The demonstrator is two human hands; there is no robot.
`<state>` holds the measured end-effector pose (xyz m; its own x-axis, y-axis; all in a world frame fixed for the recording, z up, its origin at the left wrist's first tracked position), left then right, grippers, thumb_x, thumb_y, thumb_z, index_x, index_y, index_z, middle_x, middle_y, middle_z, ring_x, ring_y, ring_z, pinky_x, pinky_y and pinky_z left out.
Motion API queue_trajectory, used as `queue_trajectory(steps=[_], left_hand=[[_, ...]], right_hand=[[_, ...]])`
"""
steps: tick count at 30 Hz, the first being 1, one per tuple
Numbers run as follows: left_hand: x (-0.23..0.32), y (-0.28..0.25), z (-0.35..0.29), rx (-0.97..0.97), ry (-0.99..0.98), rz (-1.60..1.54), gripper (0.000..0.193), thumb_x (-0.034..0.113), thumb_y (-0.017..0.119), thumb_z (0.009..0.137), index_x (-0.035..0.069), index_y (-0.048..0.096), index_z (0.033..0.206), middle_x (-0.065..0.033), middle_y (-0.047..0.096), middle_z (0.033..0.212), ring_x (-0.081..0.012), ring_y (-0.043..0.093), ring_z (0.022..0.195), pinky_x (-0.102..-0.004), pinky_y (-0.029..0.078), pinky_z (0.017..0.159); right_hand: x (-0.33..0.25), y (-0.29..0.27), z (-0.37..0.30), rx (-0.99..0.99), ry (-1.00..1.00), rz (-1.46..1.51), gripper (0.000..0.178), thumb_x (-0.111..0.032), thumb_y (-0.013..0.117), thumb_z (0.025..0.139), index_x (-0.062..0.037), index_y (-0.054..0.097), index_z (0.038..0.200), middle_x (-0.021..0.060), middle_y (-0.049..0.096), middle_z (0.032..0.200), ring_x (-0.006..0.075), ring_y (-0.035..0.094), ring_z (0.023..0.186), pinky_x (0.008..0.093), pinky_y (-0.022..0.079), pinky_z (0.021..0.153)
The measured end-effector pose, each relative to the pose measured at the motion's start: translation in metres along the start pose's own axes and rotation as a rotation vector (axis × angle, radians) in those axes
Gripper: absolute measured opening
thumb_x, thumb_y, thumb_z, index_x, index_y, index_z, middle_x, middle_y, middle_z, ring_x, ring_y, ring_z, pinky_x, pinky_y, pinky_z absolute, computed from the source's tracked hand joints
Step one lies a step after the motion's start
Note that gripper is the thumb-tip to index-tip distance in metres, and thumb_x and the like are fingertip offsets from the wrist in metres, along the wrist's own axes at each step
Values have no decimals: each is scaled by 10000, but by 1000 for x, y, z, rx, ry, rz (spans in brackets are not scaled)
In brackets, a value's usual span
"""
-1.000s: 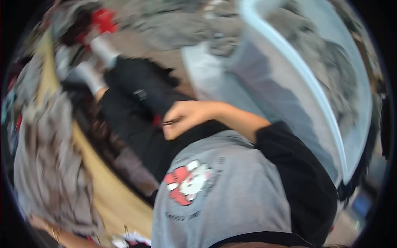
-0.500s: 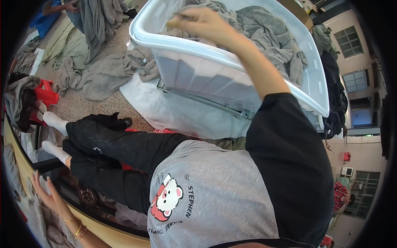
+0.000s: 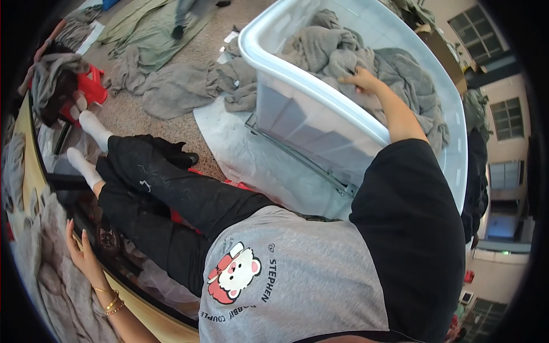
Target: Trim excess threads and inspect fuzzy grey garments using thread snips.
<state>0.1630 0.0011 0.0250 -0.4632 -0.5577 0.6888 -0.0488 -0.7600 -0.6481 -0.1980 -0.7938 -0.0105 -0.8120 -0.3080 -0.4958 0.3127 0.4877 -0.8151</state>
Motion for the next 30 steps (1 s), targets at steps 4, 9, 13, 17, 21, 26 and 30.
queue_trajectory(steps=[4, 9, 13, 17, 21, 26, 30], left_hand=[[10, 22, -14, -35, -79, -69, 386, 74, 541, 947, -9, 494, 1321, -103, 490, 1384, -206, 433, 1295, -322, 288, 1097], [15, 31, -21, -33, -88, -164, 384, 65, 537, 941, -14, 499, 1315, -104, 504, 1368, -212, 438, 1287, -328, 282, 1102], [13, 31, -8, -64, -36, -164, 392, 68, 537, 938, -6, 501, 1321, -102, 514, 1360, -204, 447, 1280, -330, 276, 1098], [22, 48, 12, -81, 63, -251, 378, 75, 553, 932, 0, 518, 1301, -95, 536, 1332, -198, 475, 1246, -315, 308, 1073], [112, 87, 20, -147, 329, -219, 365, 49, 605, 882, -2, 565, 1241, -120, 564, 1281, -224, 502, 1227, -322, 349, 1050], [245, 152, 8, -307, 607, -430, 357, 149, 681, 854, 7, 619, 1176, -135, 600, 1214, -249, 561, 1140, -328, 417, 979], [370, 197, -28, -592, 592, -900, 657, 430, 775, 748, -74, 612, 1137, -184, 642, 1068, -231, 615, 983, -322, 484, 818]], right_hand=[[-26, 13, -6, -154, 31, 35, 493, -346, 817, 694, -2, 621, 988, 3, 537, 638, 92, 433, 442, 236, 294, 381], [-115, -37, -34, 80, -315, 734, 287, -221, 703, 807, -17, 659, 1005, 25, 642, 816, 119, 584, 634, 268, 466, 554], [-209, -111, -84, -89, -684, 1036, 310, -158, 629, 872, 14, 633, 1129, 61, 679, 1018, 153, 649, 902, 282, 530, 811], [-254, -162, -92, -66, -806, 933, 357, -231, 655, 859, 8, 634, 1123, 52, 684, 934, 117, 629, 730, 248, 520, 653], [-305, -154, -148, -78, -944, 646, 397, -277, 669, 836, 10, 642, 1109, 66, 688, 938, 128, 629, 731, 257, 517, 660], [-376, -108, -217, -97, -1090, 287, 451, -336, 686, 807, 13, 652, 1091, 83, 693, 943, 142, 629, 732, 268, 514, 670], [-425, -53, -271, -112, -1162, -9, 495, -382, 700, 784, 16, 660, 1076, 97, 697, 947, 154, 629, 732, 276, 511, 677]])
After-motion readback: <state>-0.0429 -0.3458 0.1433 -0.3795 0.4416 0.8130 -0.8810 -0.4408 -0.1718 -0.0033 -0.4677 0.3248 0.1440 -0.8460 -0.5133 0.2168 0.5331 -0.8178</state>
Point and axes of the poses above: each hand's wrist, its own z-axis towards the middle knuckle, its own y-axis out of the palm, x = y × z, the point moved 5 cm from there along z, towards the middle knuckle
